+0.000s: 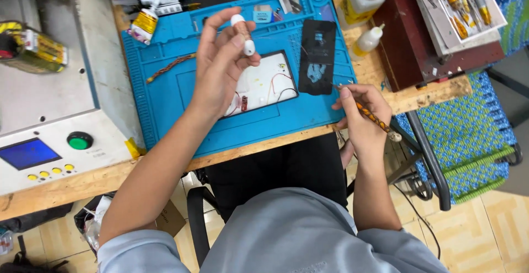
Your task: Repairing a smartphone by manipulating and positioning a small copper coil and other components on a repair bench.
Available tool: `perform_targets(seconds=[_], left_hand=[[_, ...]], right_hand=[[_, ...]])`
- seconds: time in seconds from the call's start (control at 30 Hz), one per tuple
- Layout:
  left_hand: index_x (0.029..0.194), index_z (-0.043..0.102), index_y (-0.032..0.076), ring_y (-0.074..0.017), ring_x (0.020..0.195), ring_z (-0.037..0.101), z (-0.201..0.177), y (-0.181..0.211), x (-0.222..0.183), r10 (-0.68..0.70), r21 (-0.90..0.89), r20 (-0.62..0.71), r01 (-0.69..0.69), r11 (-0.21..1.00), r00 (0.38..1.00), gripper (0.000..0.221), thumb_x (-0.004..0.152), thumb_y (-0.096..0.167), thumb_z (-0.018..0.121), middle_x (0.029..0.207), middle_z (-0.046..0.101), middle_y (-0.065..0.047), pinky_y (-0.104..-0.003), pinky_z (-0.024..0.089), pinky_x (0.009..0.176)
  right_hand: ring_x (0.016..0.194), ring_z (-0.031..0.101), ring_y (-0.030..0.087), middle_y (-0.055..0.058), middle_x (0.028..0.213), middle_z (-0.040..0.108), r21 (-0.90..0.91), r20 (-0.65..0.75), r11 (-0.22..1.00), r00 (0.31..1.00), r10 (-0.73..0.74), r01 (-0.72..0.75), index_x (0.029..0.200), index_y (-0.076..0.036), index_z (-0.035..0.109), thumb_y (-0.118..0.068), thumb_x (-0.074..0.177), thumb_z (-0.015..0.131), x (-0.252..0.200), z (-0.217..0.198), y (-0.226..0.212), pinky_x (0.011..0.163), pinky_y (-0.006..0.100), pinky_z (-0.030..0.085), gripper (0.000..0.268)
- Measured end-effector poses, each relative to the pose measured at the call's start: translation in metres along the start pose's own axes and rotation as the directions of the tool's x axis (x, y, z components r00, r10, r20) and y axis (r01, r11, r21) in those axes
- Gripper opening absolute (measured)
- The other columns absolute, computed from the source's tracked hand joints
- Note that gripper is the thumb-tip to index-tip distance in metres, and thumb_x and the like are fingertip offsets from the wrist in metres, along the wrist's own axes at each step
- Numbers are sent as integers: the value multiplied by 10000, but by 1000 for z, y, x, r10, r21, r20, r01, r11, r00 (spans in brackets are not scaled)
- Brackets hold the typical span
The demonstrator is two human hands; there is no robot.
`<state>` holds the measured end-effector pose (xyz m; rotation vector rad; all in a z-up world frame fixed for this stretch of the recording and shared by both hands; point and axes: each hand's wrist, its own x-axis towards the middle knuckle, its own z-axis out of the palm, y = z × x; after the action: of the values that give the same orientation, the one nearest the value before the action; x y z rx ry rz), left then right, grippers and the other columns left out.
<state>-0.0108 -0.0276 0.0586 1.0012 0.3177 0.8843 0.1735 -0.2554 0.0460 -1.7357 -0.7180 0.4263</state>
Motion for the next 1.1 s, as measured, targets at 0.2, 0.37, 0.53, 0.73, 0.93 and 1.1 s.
perform_targets(seconds=[0.2,0.37,0.53,0.73,0.93,1.1], left_hand=[[1542,541,169,-249,1105,677,0,-1,-6,45,-38,160,-39,999,986,422,1154,153,706,1453,646,-191,-414,656,980],[1545,528,195,-282,1294,649,-1,-1,-6,53,-29,242,-47,998,969,445,1156,177,742,1494,625,-213,-435,672,1012],[1492,501,219,-271,1224,644,3,1,-8,31,-30,238,-25,999,971,431,1146,193,756,1359,602,-213,-429,669,1034],[1415,454,195,-277,955,718,0,-3,-7,-10,-19,173,13,1000,985,452,1101,125,772,1164,569,-74,-417,710,909],[1543,444,170,-285,1004,734,-4,-4,-7,31,57,111,-38,998,993,693,1017,33,873,1118,673,-135,-493,764,935],[1499,440,137,-295,1048,755,3,7,-10,87,155,182,-116,981,979,711,978,-69,878,1092,619,-109,-540,775,964]], right_hand=[[806,770,166,138,946,735,-18,-15,999,999,-35,35,1151,8,703,-144,1140,678,-4,-2,8,520,238,632,155],[818,767,179,167,1000,729,14,-27,999,999,-41,41,1182,33,703,-122,1143,681,-6,-3,4,571,242,654,160],[892,804,155,148,1067,805,68,-42,994,995,93,-90,1303,-10,764,-103,1055,760,-4,-6,4,682,228,707,265],[748,791,181,158,928,783,45,-80,998,996,42,-38,1178,15,797,-184,1109,707,-1,0,6,531,229,652,229],[803,794,123,105,1002,802,-25,-2,990,990,142,-142,1237,-53,806,-162,1077,743,6,-2,-4,542,194,655,203],[791,789,120,93,1024,813,-50,8,992,993,119,-119,1229,-57,812,-149,1068,760,7,-1,-1,521,183,629,193]])
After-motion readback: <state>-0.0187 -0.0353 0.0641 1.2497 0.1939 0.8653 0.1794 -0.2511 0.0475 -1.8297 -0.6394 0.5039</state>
